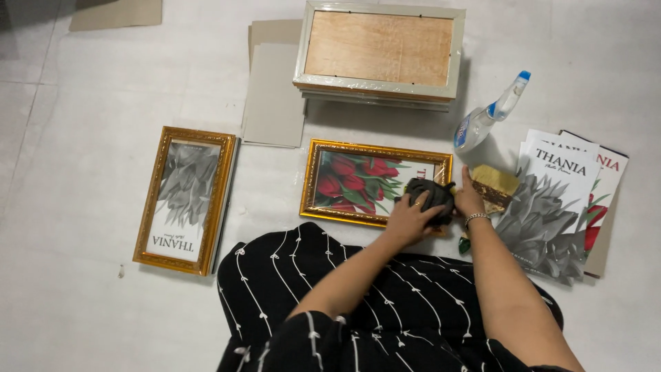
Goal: Cleaning and dusting a picture frame using a brush and a cloth
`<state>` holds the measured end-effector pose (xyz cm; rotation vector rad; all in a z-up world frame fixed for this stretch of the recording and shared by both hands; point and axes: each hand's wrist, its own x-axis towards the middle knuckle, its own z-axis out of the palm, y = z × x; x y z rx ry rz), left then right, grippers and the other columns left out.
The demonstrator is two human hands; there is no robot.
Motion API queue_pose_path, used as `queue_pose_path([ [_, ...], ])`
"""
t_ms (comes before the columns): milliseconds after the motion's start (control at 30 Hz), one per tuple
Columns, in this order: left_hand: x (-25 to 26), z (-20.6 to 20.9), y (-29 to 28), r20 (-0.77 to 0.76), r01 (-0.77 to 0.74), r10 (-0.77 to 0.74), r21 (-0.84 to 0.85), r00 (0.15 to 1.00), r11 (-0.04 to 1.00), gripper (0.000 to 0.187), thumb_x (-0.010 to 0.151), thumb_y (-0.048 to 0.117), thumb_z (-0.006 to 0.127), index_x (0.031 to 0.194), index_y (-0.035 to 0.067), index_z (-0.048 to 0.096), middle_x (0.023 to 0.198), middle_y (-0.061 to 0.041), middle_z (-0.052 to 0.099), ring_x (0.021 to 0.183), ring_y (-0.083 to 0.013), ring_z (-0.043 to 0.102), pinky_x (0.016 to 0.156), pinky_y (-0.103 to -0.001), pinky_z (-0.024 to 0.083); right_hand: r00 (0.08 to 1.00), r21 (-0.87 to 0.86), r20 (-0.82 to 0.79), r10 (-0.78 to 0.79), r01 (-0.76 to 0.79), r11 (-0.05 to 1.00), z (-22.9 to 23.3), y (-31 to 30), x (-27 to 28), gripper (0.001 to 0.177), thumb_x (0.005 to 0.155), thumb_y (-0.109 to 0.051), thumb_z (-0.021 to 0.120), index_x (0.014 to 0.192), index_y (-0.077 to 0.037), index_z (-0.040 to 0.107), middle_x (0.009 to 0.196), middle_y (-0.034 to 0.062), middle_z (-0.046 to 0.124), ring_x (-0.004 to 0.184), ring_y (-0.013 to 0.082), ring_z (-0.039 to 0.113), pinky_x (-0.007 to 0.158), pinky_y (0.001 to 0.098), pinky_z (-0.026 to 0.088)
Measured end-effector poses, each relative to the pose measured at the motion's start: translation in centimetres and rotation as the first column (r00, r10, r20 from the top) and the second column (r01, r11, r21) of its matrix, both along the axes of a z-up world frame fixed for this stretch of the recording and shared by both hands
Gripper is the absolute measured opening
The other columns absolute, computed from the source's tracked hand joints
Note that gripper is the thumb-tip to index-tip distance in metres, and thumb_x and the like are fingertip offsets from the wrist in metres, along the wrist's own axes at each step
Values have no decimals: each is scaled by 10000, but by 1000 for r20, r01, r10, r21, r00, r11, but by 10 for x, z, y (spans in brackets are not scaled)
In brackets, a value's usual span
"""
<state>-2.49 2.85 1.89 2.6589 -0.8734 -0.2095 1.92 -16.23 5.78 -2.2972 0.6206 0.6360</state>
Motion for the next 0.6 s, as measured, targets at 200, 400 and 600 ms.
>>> queue_pose_path([
  [200, 22, 55, 122, 9, 32, -33, 68, 999, 997, 570, 779, 389, 793, 1324, 386, 624, 1516, -62, 474, 1218, -459, 566, 913, -503, 580, 996, 88, 20, -86, 84, 993, -38, -11, 5, 653, 1084, -128, 336, 1669, -294, 96, 748, 180, 738, 644, 303, 727, 676, 373, 559],
  [400, 30, 46, 251, 9, -180, 185, 280, 983, 943, 567, 784, 371, 749, 1332, 405, 608, 1546, -5, 408, 1303, -397, 461, 986, -476, 511, 996, 81, 31, -84, 81, 993, -46, -14, 6, 654, 1078, -125, 327, 1668, -301, 107, 749, 166, 740, 657, 282, 730, 689, 371, 570],
  [600, 13, 28, 227, 30, -106, 102, 219, 994, 970, 607, 768, 385, 759, 1349, 410, 584, 1527, -70, 415, 1287, -449, 464, 1035, -509, 456, 995, 96, 29, -97, 94, 991, -38, -9, 5, 654, 1079, -126, 337, 1666, -298, 106, 734, 167, 735, 650, 282, 727, 689, 365, 576],
])
